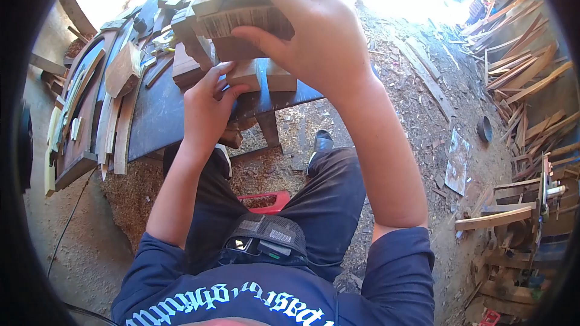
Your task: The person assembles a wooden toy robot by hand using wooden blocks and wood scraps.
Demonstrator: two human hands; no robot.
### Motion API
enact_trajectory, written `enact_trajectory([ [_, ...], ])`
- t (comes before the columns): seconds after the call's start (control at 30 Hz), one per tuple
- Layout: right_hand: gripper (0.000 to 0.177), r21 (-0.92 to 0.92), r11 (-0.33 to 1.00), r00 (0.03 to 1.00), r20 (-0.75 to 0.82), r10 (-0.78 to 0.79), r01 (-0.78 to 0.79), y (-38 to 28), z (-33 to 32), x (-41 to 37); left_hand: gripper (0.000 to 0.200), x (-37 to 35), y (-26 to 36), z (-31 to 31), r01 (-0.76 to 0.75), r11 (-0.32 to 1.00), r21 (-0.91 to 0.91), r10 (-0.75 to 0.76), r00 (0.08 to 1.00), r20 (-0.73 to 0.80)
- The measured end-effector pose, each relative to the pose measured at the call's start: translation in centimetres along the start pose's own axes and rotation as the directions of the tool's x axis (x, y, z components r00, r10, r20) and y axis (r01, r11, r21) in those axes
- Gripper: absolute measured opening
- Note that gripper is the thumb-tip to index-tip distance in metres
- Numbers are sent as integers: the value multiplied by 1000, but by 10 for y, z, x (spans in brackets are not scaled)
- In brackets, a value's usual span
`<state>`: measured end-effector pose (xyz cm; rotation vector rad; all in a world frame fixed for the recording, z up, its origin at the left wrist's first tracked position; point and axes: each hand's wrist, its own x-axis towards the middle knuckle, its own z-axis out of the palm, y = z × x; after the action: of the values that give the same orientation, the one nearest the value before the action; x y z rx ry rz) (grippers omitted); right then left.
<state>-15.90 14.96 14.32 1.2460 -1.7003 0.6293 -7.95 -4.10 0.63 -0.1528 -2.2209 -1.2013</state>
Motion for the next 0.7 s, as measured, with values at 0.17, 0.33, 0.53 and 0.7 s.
enact_trajectory([
  [0.17, 71, 42, 999, 999, -47, 0, 2, 9, 5, -6, 42, -1, 1, -3, 132, 982, -138, -124, 990, 69],
  [0.33, 71, 41, 999, 997, -65, 29, -26, 5, 1, -8, 42, 2, 6, -7, 264, 935, -238, -245, 964, 108],
  [0.53, 71, 17, 998, 997, -35, 64, -63, 3, -1, -6, 40, 3, 6, -8, 252, 933, -257, -237, 968, 88],
  [0.7, 70, 41, 998, 997, -56, 46, -44, 8, 4, -10, 44, 3, 5, -10, 226, 954, -196, -212, 973, 94],
])
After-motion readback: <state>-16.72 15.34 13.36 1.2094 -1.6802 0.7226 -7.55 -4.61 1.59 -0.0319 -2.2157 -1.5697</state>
